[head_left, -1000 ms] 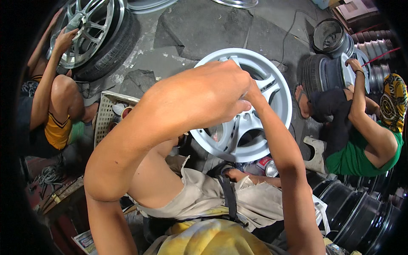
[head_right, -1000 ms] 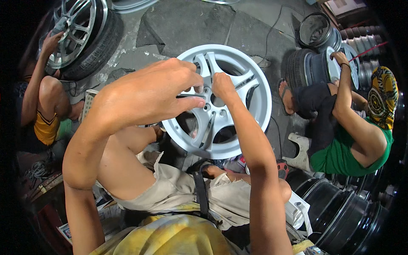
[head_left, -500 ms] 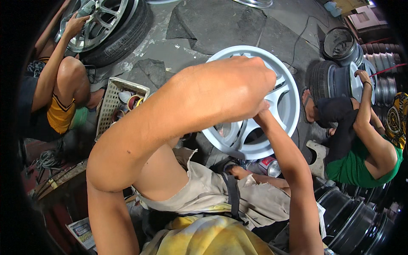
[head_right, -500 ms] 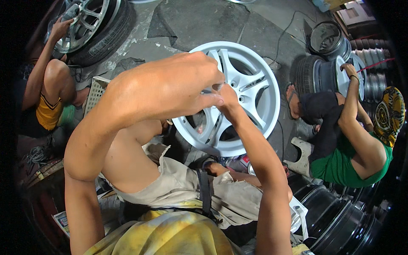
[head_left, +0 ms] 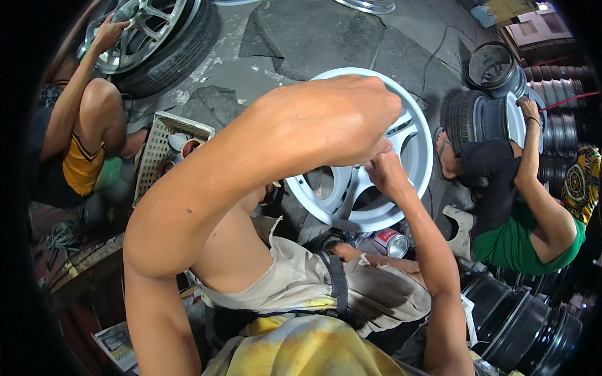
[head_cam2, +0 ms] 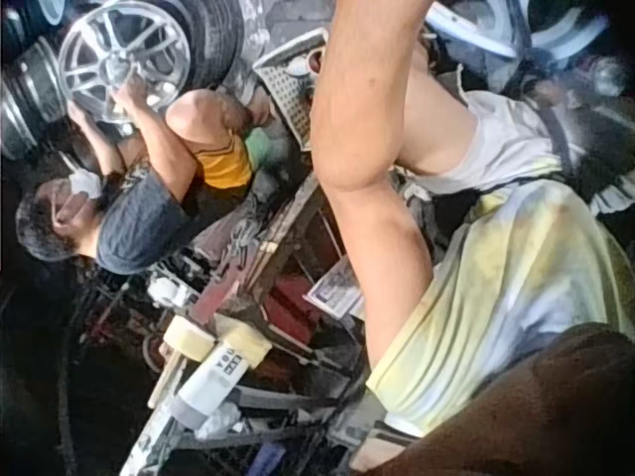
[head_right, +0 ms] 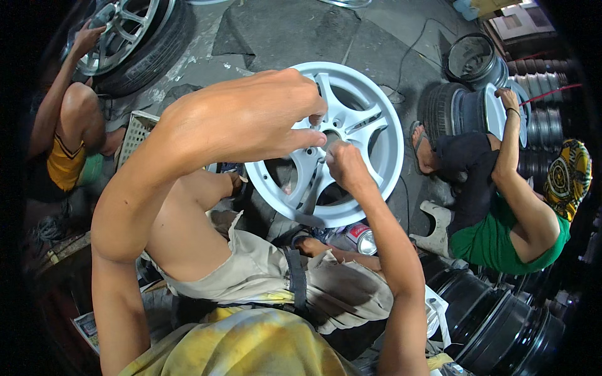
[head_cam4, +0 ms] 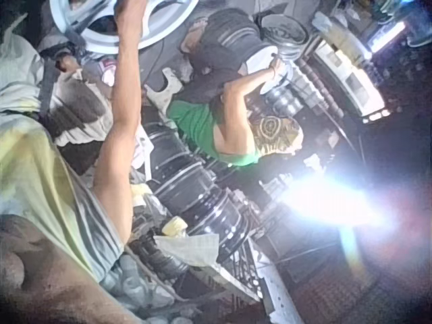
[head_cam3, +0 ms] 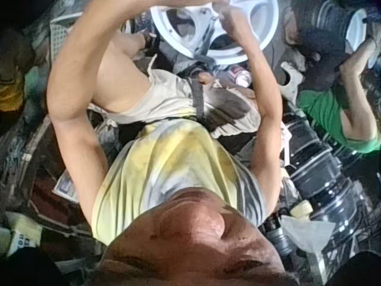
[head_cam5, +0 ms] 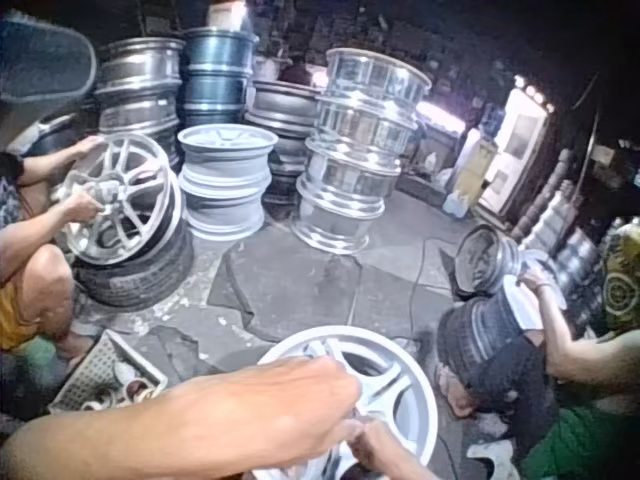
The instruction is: The person sits on the floor and uses a small tool to scrape or clean the surface of a silver wheel rim. They then apply masking tape to the rim's spokes and edges, carefully pressing it down. The person continues to scrape and clean the rim surface throughout the clip.
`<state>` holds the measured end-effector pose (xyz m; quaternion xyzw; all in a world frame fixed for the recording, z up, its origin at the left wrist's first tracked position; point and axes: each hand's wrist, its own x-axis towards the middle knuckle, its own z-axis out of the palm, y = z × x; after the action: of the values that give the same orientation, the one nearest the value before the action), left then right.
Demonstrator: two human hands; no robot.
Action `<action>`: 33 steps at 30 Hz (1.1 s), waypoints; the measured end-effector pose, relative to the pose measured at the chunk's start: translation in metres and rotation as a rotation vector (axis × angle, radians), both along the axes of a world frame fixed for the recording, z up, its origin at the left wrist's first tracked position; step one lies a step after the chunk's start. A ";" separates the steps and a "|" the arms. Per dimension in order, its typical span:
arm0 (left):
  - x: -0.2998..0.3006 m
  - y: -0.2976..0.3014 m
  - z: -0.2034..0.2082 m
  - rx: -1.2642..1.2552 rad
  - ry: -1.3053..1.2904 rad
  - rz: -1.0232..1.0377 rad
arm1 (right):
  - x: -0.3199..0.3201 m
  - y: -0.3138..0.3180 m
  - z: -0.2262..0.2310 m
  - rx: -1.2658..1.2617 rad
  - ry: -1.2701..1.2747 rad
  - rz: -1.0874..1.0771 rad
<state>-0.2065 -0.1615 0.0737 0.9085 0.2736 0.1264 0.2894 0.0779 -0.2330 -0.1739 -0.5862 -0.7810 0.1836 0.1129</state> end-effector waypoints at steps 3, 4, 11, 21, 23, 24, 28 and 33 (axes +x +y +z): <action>0.008 0.011 -0.020 -0.070 0.109 -0.004 | -0.012 -0.007 -0.035 -0.093 -0.154 0.030; 0.009 0.012 -0.024 -0.057 0.095 0.005 | -0.017 -0.010 -0.041 -0.098 -0.197 0.051; 0.010 0.016 -0.024 -0.063 0.124 0.013 | 0.017 0.006 0.006 -0.103 0.210 -0.139; 0.016 0.013 -0.020 -0.124 0.193 0.053 | 0.048 -0.006 -0.003 -0.024 0.002 -0.304; 0.014 0.014 -0.024 -0.079 0.160 0.041 | 0.045 -0.007 -0.021 0.039 0.003 -0.275; 0.014 0.014 -0.025 -0.056 0.140 0.030 | 0.045 -0.007 -0.031 0.047 -0.030 -0.261; 0.015 0.017 -0.027 -0.074 0.117 0.014 | 0.053 -0.005 -0.042 0.001 -0.080 -0.241; 0.006 0.013 -0.028 -0.088 0.183 0.045 | 0.052 0.029 0.030 0.002 0.114 -0.327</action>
<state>-0.2004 -0.1482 0.0452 0.8964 0.3243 0.0372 0.3000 0.1297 -0.2036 -0.1437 -0.6939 -0.6676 0.1952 0.1860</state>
